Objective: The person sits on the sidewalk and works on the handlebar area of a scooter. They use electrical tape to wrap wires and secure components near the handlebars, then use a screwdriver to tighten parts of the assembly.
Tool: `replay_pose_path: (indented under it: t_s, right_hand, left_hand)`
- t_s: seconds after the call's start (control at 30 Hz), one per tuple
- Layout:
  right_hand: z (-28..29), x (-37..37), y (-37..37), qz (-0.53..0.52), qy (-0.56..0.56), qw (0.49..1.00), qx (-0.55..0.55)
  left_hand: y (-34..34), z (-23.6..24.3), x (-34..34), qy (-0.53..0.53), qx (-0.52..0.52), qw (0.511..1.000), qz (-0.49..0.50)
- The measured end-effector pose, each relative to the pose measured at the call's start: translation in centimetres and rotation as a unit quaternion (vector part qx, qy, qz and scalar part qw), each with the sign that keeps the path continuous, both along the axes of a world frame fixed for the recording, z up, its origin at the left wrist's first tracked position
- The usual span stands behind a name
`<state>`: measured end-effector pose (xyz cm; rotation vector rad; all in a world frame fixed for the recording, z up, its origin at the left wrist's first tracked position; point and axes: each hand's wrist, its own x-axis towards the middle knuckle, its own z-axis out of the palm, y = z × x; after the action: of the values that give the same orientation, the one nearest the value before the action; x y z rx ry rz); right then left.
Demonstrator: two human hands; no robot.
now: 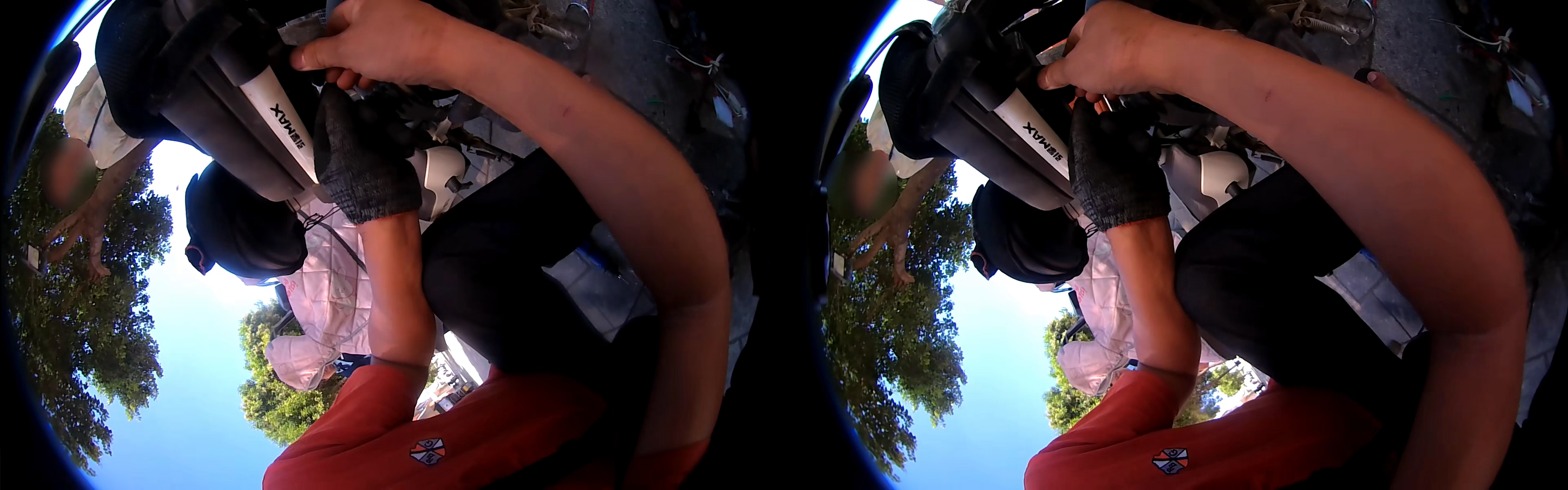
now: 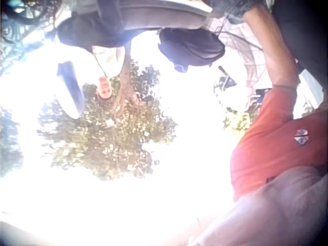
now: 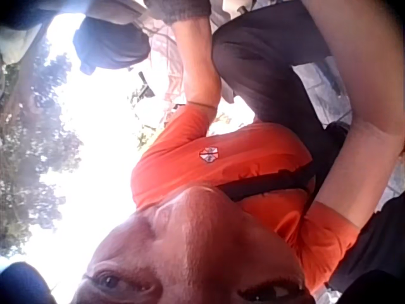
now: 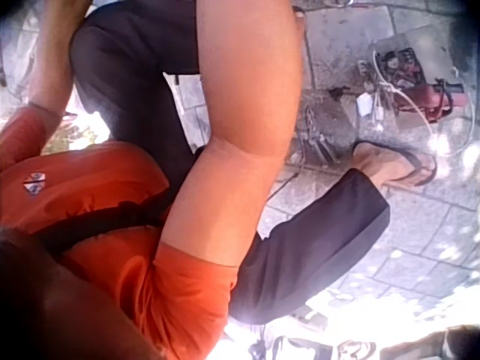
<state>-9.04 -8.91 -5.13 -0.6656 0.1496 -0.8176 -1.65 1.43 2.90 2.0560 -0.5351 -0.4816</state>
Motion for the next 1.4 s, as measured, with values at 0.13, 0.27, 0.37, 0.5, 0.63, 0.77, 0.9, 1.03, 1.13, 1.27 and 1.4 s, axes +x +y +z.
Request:
replay_pose_path:
  t_s: [0.13,0.27,0.37,0.5,0.63,0.77,0.9,1.03,1.13,1.27,1.4]
  right_hand:
    - [0.8,0.1,0.5,-0.028,-0.013,0.998,0.049]
    - [2.1,-0.3,0.1,-0.021,0.029,0.999,0.027]
    - [2.4,-0.9,1.5,-0.103,0.038,0.994,-0.013]
    - [1.9,-0.9,0.4,-0.016,0.002,0.999,0.040]
    - [1.4,-0.2,0.3,-0.020,-0.017,0.999,0.034]
    - [1.6,-0.3,0.0,-0.002,0.003,0.999,0.036]
    - [1.8,-0.8,-0.1,0.005,0.003,0.999,0.037]
    - [1.2,-0.7,-0.3,0.006,-0.013,1.000,0.027]
    - [1.4,0.2,-0.2,-0.033,0.028,0.999,0.009]
    - [1.2,-0.4,-0.4,-0.022,0.026,0.999,-0.002]
    - [0.3,-1.0,-0.4,0.006,-0.015,1.000,0.014]
  left_hand:
    - [0.1,0.3,0.4,0.017,-0.005,1.000,-0.013]
    - [0.5,0.4,0.7,0.030,-0.033,0.999,-0.029]
    - [0.4,0.3,0.4,0.026,-0.039,0.999,-0.026]
    - [-0.1,0.4,0.3,0.023,-0.033,0.999,-0.012]
    - [-0.9,0.3,0.3,0.052,-0.029,0.998,-0.005]
    - [-1.7,0.7,0.2,0.159,-0.049,0.986,0.014]
    - [-1.9,0.7,-0.1,0.200,-0.052,0.978,-0.016]
    - [-2.2,0.4,0.0,0.146,-0.046,0.987,0.040]
    - [-2.8,0.1,-1.2,0.107,-0.040,0.989,0.099]
    - [-2.2,0.2,0.5,0.096,-0.016,0.994,0.056]
    - [-1.7,0.2,1.7,0.104,-0.024,0.994,0.030]
